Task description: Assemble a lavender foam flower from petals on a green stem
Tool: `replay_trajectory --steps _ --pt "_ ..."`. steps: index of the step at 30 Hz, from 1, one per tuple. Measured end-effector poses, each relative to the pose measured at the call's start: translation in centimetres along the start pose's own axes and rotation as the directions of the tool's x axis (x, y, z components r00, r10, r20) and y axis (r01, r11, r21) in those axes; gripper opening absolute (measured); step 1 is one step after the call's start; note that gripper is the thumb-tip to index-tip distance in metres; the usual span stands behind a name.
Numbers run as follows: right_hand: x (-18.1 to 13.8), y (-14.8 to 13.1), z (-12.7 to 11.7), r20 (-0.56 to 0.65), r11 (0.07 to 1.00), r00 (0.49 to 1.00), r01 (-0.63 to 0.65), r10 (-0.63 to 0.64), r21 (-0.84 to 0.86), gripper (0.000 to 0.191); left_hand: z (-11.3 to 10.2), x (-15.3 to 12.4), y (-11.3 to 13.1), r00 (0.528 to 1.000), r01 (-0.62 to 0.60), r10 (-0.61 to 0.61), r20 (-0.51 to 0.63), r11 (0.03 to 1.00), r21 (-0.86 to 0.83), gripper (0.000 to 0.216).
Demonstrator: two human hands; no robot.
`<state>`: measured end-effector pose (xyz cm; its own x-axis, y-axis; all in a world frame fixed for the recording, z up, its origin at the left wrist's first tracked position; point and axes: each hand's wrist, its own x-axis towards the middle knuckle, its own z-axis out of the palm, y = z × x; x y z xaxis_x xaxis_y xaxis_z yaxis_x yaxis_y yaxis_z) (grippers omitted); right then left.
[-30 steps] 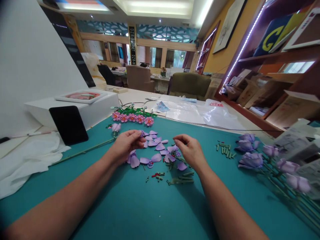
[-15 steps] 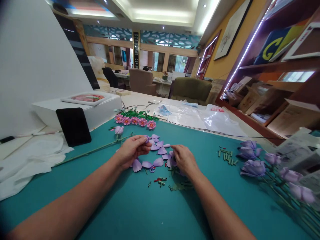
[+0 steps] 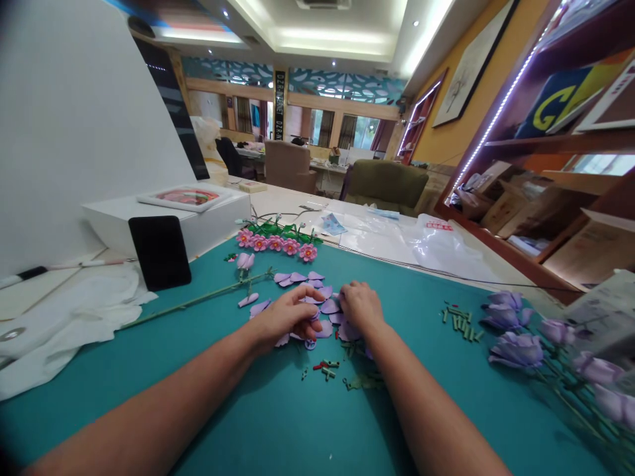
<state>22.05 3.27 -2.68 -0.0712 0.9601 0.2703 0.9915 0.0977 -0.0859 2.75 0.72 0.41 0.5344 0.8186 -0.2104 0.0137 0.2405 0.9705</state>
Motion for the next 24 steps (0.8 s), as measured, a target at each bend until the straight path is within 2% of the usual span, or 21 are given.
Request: replay_trajectory --steps 2,4,5,7,8,10,12,14,17,20,24 --pt "-0.7 0.2 -0.8 -0.058 0.998 0.998 -0.025 0.029 0.064 0.019 -0.1 0.0 -0.1 1.0 -0.018 0.018 0.014 1.0 0.018 0.021" --pt "-1.6 0.0 -1.7 -0.095 0.951 0.993 -0.042 0.075 0.308 0.024 -0.2 0.0 -0.1 0.999 -0.031 0.03 0.022 0.999 0.031 0.017" --pt "-2.2 -0.2 -2.1 -0.092 0.876 0.991 -0.043 0.099 0.481 0.027 -0.2 0.0 -0.1 0.999 -0.034 0.033 0.024 0.999 0.036 0.017" --pt "-3.4 -1.0 -2.8 -0.051 0.655 0.992 -0.035 0.112 0.755 0.028 -0.1 -0.1 -0.1 0.999 -0.047 0.046 0.019 0.997 0.068 0.022" --pt "-4.0 -1.4 -3.0 -0.049 0.573 0.992 -0.027 0.117 0.819 0.028 0.0 -0.2 -0.1 0.998 -0.065 0.063 0.013 0.992 0.111 0.025" --pt "-5.1 -2.4 -3.5 -0.034 0.495 0.992 -0.03 0.119 0.869 0.026 0.1 -0.3 -0.1 0.992 -0.118 0.125 -0.011 0.959 0.258 0.03" --pt "-5.8 -3.1 -3.7 -0.031 0.508 0.994 -0.026 0.104 0.861 0.023 0.1 -0.4 -0.1 0.977 -0.178 0.213 -0.03 0.879 0.443 0.03" --pt "-6.2 -3.5 -3.8 -0.049 0.566 0.996 -0.002 0.075 0.825 0.02 0.2 -0.5 -0.3 0.957 -0.219 0.289 -0.024 0.772 0.596 0.028" --pt "-6.4 -3.6 -3.8 -0.112 0.658 0.993 0.055 0.045 0.751 0.016 0.3 -0.6 -0.5 0.934 -0.269 0.356 0.027 0.652 0.708 0.028" --pt "-6.4 -3.6 -3.7 -0.147 0.681 0.988 0.08 0.042 0.728 0.015 0.4 -0.7 -0.6 0.928 -0.285 0.369 0.049 0.62 0.731 0.03" --pt "-6.3 -3.4 -3.4 -0.128 0.669 0.991 0.066 0.044 0.74 0.016 0.4 -0.7 -0.6 0.921 -0.294 0.387 0.047 0.609 0.737 0.028"
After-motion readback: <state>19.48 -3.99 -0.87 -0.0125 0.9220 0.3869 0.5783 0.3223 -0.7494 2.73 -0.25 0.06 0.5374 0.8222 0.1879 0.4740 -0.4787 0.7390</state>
